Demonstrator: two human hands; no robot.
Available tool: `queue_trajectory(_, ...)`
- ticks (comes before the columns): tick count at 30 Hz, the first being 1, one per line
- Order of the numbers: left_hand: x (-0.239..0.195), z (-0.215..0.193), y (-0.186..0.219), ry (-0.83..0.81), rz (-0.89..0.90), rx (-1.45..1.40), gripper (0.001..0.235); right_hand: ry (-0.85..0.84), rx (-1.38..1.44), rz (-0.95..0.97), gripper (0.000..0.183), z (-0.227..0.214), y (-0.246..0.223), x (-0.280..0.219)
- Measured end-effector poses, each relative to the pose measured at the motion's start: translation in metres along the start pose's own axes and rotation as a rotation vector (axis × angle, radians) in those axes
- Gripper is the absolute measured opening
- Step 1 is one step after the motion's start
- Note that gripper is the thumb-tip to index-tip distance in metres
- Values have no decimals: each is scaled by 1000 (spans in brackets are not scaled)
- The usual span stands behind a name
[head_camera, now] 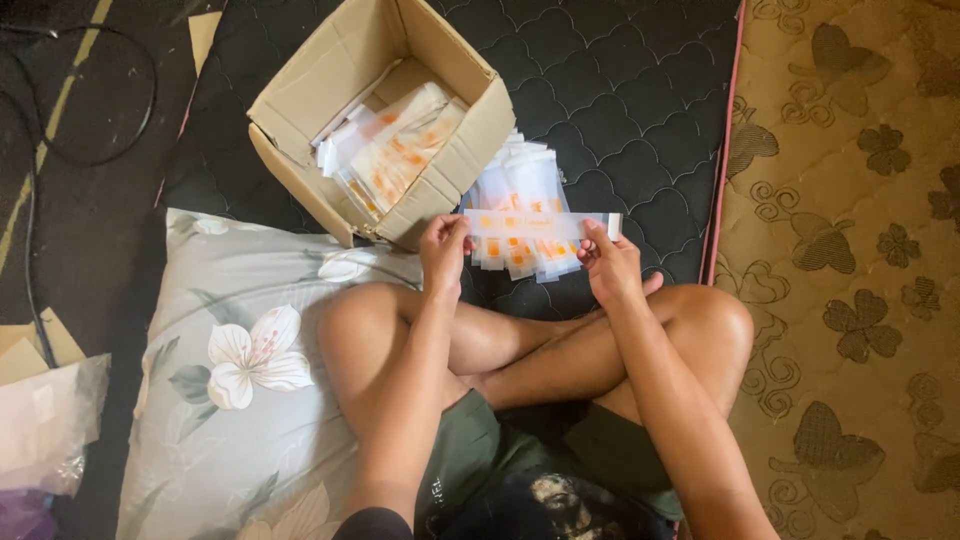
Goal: Folding plastic bags and placing them into a cardboard box
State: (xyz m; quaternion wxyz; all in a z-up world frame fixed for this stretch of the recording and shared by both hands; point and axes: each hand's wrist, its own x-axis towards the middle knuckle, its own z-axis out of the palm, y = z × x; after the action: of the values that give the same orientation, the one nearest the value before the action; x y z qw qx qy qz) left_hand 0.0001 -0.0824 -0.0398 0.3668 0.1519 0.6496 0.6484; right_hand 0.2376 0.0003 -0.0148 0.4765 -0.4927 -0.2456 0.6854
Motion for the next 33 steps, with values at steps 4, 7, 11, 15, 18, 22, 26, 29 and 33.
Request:
queue_trajectory(4, -16, 3, 28, -5, 27, -15, 13, -8, -14, -3, 22, 0, 1, 2)
queue_trajectory(7, -19, 3, 31, 9, 60, -52, 11, -7, -21, 1, 21, 1, 1, 2)
queue_trajectory(11, -17, 3, 25, 13, 72, -69, 9, -9, -22, -8, 19, 1, 0, 3)
queue_trajectory(15, -16, 3, 21, 12, 74, -66, 8, -4, -14, -2, 19, 2, -2, 3)
queue_trajectory(18, -11, 1, 15, 22, 51, -72, 10, -10, -2, 0, 18, 5, -3, 0)
queue_trajectory(22, -8, -1, 10, 15, 53, -77, 9, -13, 5, -3, 18, 8, -6, -3)
queue_trajectory(26, -7, -3, 10, 8, 57, -82, 10, -44, -8, -2, 16, 3, -1, 6)
queue_trajectory(29, -5, -8, 6, -36, 51, -20, 11, -61, -34, -26, 13, 2, -2, 5)
queue_trajectory(33, -13, -12, 10, -124, 109, 357, 7, -29, -52, -118, 8, 2, -3, 7)
